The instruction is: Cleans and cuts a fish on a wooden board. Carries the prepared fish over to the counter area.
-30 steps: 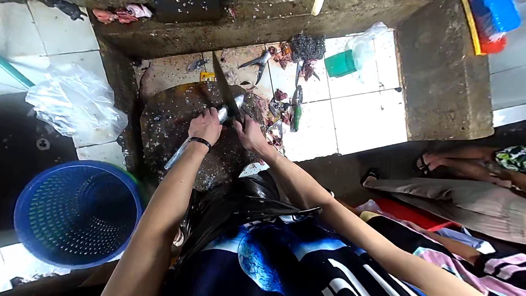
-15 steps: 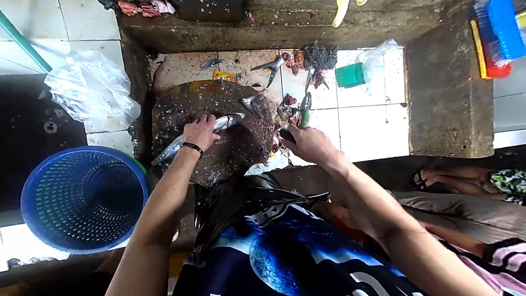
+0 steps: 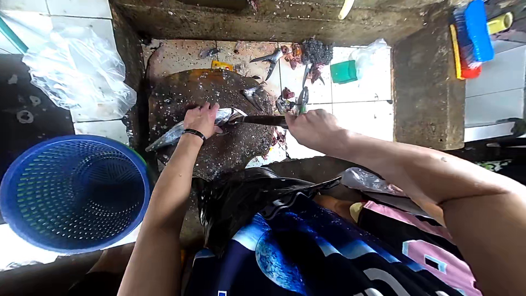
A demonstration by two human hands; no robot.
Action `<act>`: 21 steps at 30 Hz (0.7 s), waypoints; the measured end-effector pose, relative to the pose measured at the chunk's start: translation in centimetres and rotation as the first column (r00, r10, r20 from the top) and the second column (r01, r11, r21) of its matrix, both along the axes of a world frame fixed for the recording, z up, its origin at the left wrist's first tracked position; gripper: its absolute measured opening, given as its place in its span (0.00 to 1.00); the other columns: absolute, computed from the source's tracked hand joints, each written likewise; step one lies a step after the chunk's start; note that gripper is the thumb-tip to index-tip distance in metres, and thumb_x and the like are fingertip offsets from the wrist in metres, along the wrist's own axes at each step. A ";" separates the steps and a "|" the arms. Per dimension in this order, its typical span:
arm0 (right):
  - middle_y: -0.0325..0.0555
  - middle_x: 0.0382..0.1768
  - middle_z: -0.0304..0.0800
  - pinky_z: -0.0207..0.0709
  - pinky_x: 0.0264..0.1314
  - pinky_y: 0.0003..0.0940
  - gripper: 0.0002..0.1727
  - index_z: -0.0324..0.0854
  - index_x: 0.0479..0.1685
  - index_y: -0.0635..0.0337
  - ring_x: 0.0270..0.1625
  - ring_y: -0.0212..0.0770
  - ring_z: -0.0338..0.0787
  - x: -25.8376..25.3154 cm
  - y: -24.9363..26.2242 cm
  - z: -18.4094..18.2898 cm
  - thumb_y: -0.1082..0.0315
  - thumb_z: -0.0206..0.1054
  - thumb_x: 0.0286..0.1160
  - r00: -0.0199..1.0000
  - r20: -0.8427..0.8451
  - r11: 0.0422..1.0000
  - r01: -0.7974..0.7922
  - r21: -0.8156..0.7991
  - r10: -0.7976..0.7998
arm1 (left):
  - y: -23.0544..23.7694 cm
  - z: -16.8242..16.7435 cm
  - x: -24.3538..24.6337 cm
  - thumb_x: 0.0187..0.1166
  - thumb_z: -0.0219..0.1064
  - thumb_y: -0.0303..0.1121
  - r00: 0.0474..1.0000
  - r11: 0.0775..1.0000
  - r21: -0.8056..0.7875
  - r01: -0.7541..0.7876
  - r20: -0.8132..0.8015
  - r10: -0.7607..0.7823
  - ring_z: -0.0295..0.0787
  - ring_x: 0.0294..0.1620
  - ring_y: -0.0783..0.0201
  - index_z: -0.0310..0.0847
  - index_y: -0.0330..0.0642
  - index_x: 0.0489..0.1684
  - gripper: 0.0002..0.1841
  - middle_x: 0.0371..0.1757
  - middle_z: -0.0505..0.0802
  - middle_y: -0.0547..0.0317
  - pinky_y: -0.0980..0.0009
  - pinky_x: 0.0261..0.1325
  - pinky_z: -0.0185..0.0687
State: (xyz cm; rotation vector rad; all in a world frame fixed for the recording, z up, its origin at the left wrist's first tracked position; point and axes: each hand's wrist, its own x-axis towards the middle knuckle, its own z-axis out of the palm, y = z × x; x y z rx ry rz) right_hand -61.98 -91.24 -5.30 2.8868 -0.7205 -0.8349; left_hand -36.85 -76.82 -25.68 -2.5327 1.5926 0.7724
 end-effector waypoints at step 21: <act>0.66 0.35 0.87 0.84 0.32 0.66 0.17 0.68 0.70 0.63 0.39 0.72 0.92 2.1 2.1 -7.0 0.65 0.53 0.89 0.963 -0.173 0.979 0.206 -0.009 -0.204 | -0.6 -0.3 1.4 0.70 0.76 0.53 0.991 0.991 0.026 -0.130 0.007 0.130 0.90 0.60 0.35 0.71 0.44 0.83 0.41 0.81 0.81 0.45 0.35 0.56 0.83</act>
